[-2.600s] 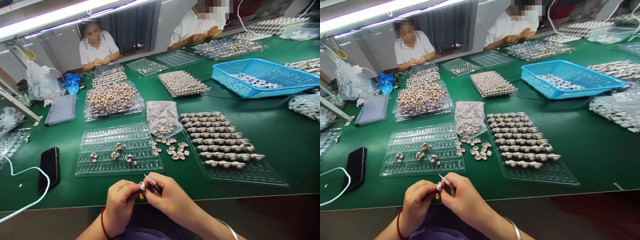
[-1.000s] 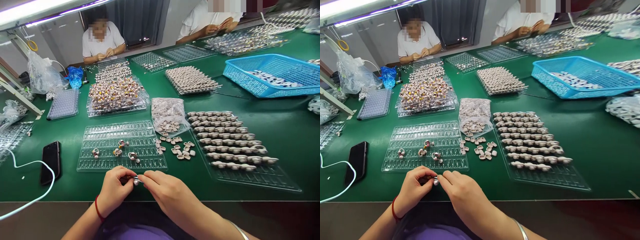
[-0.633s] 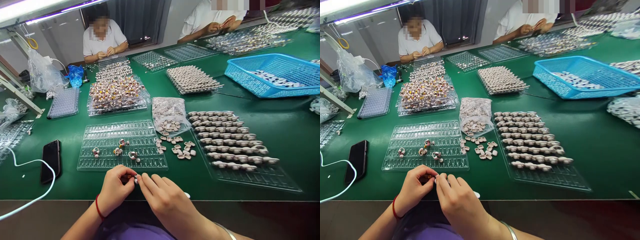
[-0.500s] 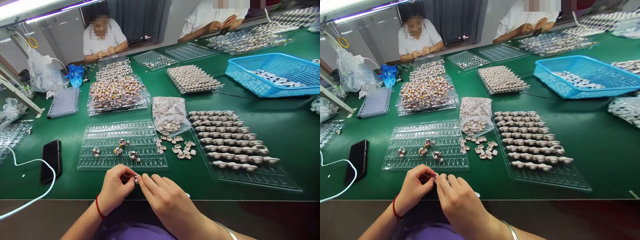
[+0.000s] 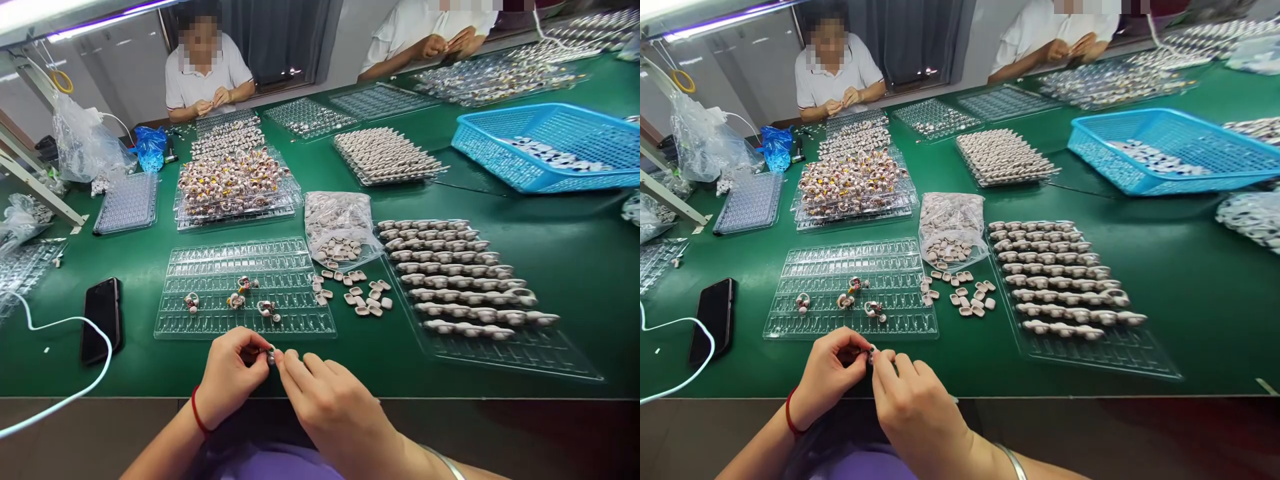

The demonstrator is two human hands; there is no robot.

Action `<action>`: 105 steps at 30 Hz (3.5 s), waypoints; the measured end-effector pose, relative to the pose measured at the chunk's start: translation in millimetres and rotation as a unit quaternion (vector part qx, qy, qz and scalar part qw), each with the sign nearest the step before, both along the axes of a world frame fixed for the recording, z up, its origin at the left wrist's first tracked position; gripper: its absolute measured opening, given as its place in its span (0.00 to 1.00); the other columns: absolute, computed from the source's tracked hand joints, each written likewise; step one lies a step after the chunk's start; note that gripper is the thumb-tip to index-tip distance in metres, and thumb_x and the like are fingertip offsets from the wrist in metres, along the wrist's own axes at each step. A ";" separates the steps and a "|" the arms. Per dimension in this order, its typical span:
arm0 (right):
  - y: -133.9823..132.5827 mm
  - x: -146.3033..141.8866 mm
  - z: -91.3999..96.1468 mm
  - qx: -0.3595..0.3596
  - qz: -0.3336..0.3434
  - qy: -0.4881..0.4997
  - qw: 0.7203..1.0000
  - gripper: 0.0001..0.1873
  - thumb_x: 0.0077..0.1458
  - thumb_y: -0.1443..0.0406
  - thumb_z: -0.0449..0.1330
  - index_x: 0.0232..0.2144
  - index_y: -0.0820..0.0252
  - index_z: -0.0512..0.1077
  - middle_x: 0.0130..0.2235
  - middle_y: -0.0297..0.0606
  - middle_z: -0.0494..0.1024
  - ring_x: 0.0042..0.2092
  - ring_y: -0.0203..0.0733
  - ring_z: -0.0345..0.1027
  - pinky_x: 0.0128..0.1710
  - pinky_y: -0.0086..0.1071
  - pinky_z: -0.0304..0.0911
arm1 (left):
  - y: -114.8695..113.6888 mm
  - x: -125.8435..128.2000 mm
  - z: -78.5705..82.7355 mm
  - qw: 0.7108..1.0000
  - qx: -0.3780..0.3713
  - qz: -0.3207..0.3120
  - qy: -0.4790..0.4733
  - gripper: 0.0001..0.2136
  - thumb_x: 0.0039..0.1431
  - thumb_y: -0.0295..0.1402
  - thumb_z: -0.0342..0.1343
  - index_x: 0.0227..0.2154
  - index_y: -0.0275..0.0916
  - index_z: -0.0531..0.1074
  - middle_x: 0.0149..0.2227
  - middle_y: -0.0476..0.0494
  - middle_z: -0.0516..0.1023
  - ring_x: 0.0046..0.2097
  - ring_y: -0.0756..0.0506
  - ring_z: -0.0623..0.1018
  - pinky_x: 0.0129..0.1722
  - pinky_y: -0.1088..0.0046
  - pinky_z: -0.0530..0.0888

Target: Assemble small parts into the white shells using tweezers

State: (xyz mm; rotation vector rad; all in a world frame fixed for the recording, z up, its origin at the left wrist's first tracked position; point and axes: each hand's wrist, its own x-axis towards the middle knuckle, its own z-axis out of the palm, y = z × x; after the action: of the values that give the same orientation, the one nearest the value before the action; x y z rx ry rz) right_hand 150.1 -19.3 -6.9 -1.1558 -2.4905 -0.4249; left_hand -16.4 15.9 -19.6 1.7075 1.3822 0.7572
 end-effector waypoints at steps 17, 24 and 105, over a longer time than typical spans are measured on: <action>0.9 8.4 -7.2 0.017 0.023 0.025 0.999 0.19 0.52 0.79 0.50 0.42 0.76 0.76 0.37 0.49 0.79 0.31 0.46 0.66 0.28 0.36 0.55 | 0.9 -0.5 0.6 1.000 -0.019 -0.003 -0.005 0.05 0.52 0.27 0.56 0.31 0.35 0.76 0.31 0.41 0.80 0.31 0.45 0.80 0.31 0.71 0.77; 1.3 7.2 -7.0 0.015 0.025 0.021 0.999 0.19 0.53 0.80 0.48 0.42 0.76 0.75 0.37 0.50 0.79 0.30 0.46 0.67 0.26 0.37 0.54 | 0.9 -1.2 0.4 0.999 -0.029 -0.002 -0.019 0.05 0.52 0.27 0.56 0.31 0.36 0.76 0.31 0.42 0.81 0.31 0.44 0.80 0.32 0.71 0.77; 11.5 31.8 -13.6 -0.272 0.202 0.454 0.824 0.11 0.59 0.76 0.53 0.36 0.59 0.70 0.38 0.42 0.77 0.35 0.36 0.74 0.33 0.25 0.70 | -18.0 4.8 15.6 0.850 -0.350 -0.026 -0.392 0.12 0.43 0.32 0.72 0.27 0.32 0.75 0.25 0.47 0.77 0.25 0.53 0.74 0.26 0.80 0.73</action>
State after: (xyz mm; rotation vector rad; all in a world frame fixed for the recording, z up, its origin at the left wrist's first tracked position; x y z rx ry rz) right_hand 181.9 -7.8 -20.5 -0.6786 -1.8830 0.8283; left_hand -11.5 -2.1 -4.0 0.7112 0.8501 0.6803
